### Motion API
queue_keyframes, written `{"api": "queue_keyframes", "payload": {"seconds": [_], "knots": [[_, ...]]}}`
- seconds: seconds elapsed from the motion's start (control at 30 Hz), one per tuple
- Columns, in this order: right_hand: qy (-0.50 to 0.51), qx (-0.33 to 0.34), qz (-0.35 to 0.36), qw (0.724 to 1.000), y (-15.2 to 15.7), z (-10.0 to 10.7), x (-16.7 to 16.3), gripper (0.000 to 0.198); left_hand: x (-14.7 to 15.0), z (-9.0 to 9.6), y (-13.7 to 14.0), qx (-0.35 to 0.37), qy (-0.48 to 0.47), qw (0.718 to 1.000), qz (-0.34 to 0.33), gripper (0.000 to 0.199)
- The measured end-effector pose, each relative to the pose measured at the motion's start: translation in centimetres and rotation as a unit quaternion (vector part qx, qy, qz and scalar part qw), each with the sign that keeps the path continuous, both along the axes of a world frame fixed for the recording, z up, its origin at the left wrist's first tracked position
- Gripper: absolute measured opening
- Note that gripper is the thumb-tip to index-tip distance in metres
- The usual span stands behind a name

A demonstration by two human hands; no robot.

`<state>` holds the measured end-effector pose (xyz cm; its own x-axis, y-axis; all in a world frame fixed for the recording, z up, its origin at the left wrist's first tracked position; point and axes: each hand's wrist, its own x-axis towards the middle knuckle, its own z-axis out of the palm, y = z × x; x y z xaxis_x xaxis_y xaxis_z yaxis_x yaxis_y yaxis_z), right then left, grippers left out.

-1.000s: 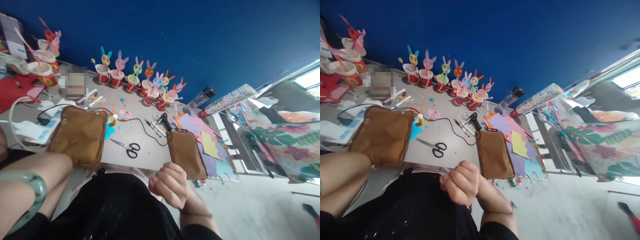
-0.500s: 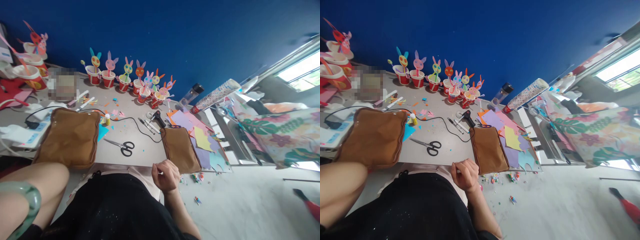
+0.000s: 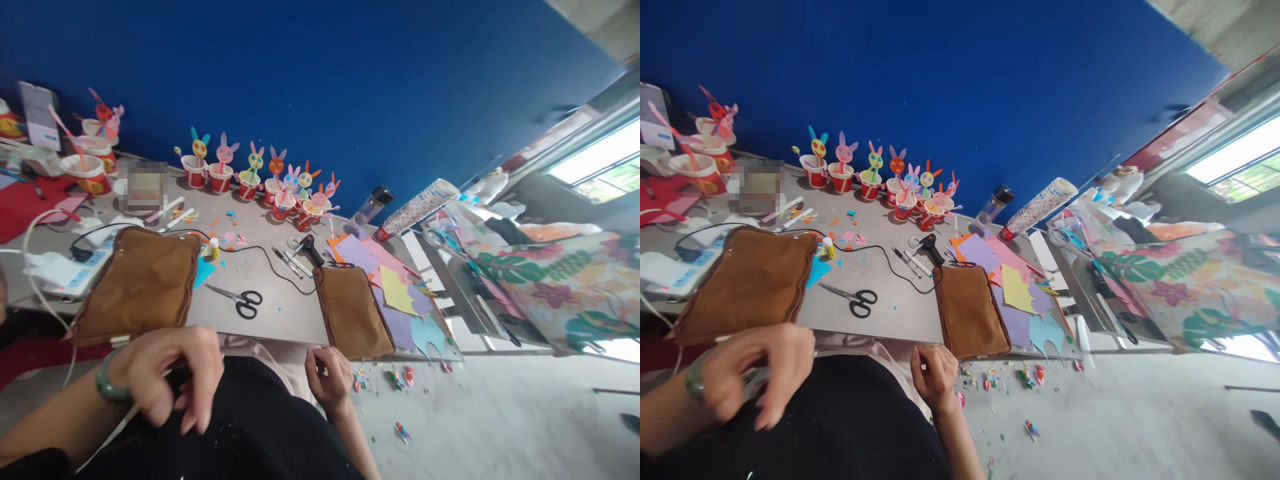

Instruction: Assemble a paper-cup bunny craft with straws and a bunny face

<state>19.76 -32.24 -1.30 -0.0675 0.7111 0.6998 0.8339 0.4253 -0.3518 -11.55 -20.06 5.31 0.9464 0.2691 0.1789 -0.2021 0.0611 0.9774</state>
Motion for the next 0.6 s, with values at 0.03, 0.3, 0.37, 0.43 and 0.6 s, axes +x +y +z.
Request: {"api": "queue_keyframes", "payload": {"seconds": [0.03,0.3,0.37,0.43,0.6], "knots": [[0.004,-0.007,-0.006,1.000,-0.5,-0.6,0.4,0.020,0.0,-0.5,0.1,-0.016,0.014,1.000,0.002,0.063],[0.046,-0.191,-0.032,0.980,-4.5,-9.5,1.2,0.021,2.1,-4.8,0.1,0.036,0.241,0.968,0.054,0.044],[0.060,-0.268,-0.042,0.960,-5.2,-11.3,0.9,0.013,1.9,-6.3,-0.6,0.102,0.310,0.944,0.052,0.045],[0.101,-0.399,-0.068,0.909,-5.7,-12.5,0.8,0.012,1.3,-8.4,-1.2,0.188,0.364,0.909,0.080,0.039],[0.119,-0.514,-0.056,0.848,-5.9,-13.2,1.3,0.028,-0.4,-12.6,-2.6,0.235,0.468,0.839,0.148,0.035]]}}
